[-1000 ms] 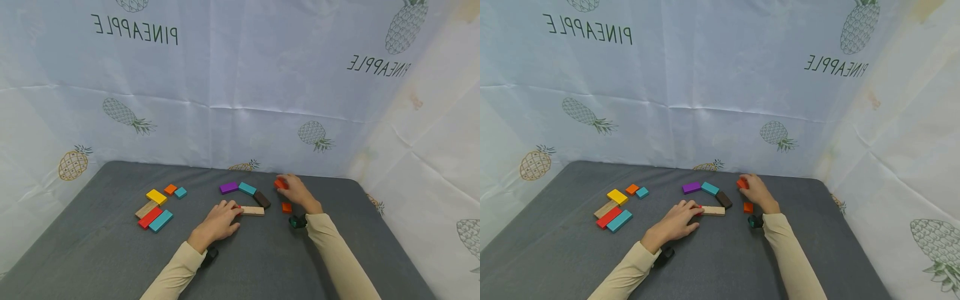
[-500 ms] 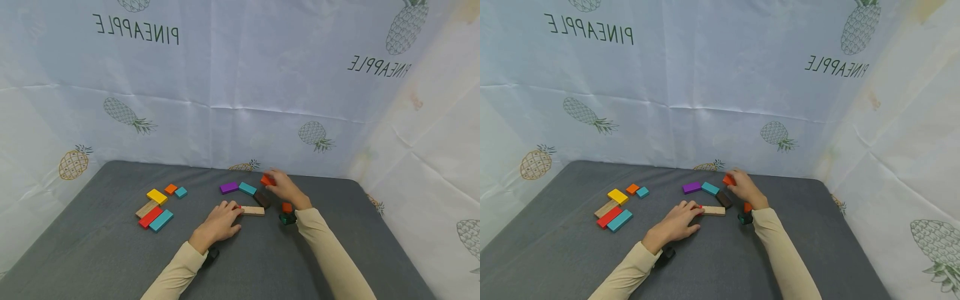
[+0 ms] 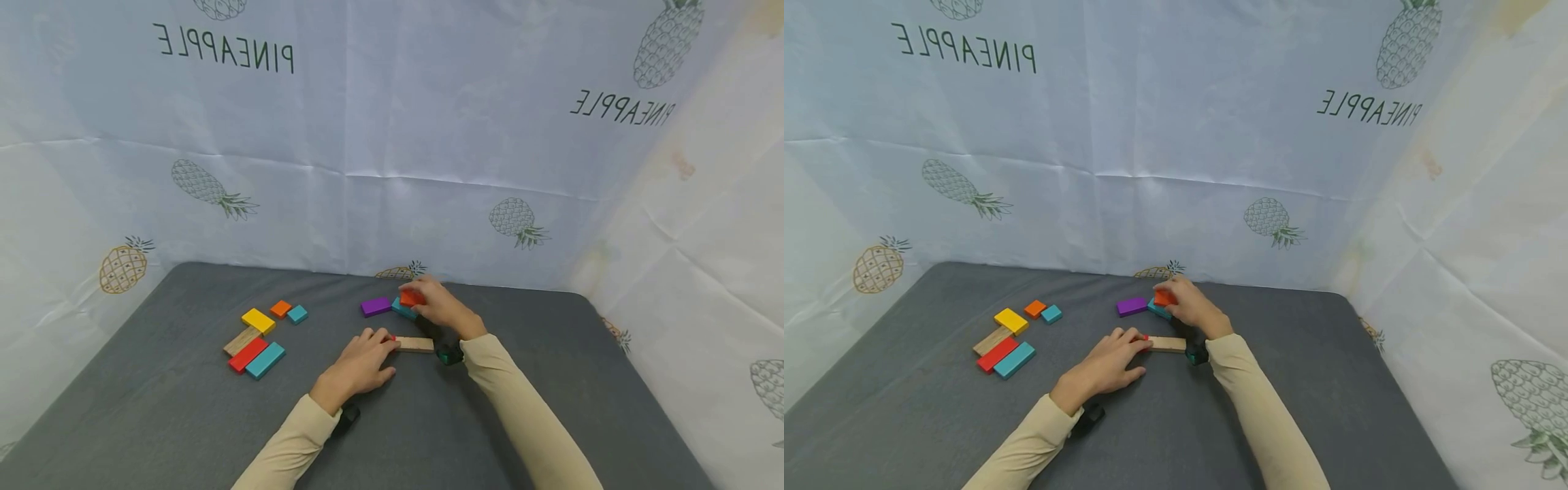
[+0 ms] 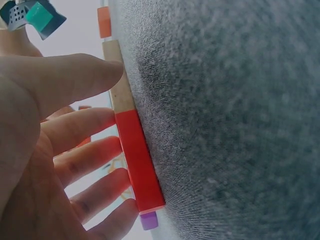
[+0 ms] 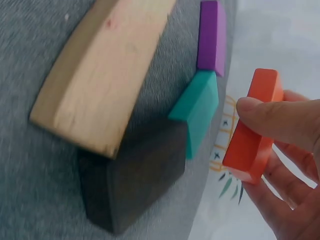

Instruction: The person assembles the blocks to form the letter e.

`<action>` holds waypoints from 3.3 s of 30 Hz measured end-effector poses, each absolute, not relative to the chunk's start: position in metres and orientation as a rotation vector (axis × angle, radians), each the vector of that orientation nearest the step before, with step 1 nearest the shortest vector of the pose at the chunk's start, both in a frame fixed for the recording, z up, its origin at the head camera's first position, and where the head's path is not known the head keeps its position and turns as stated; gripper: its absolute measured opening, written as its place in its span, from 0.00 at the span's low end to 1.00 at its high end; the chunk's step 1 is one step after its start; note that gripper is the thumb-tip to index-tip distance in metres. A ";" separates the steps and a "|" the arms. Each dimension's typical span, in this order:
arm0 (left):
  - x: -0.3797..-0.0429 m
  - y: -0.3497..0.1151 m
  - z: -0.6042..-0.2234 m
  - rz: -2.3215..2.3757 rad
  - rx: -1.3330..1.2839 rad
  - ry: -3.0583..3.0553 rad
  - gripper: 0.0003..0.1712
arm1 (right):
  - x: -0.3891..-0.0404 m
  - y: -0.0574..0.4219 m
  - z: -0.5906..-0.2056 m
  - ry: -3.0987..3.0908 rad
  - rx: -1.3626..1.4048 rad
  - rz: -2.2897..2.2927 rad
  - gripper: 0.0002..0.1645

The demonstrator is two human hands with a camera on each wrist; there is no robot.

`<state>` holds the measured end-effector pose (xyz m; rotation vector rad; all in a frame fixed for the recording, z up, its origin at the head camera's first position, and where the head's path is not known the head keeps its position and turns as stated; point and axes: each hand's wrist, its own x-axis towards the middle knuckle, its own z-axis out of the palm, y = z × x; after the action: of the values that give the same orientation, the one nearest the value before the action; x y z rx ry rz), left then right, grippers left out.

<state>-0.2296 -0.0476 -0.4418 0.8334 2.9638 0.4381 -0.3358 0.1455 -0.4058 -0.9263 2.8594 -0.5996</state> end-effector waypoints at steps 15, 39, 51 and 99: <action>-0.231 -0.048 -0.441 0.419 0.842 2.967 0.25 | -0.340 0.111 -0.406 2.785 -1.109 -0.483 0.25; -0.231 -0.048 -0.442 0.379 0.861 2.971 0.23 | -0.340 0.074 -0.405 2.636 -1.314 -0.339 0.22; -0.230 -0.048 -0.443 0.308 0.880 3.001 0.26 | -0.338 0.056 -0.403 2.559 -1.362 -0.341 0.22; -0.230 -0.045 -0.439 0.368 0.794 2.956 0.26 | -0.300 0.152 -0.422 2.860 -0.884 -1.086 0.27</action>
<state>-0.2304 -0.0453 -0.4390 0.7943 2.9563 0.3679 -0.3001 0.1520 -0.4219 -0.8839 2.8605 -1.0861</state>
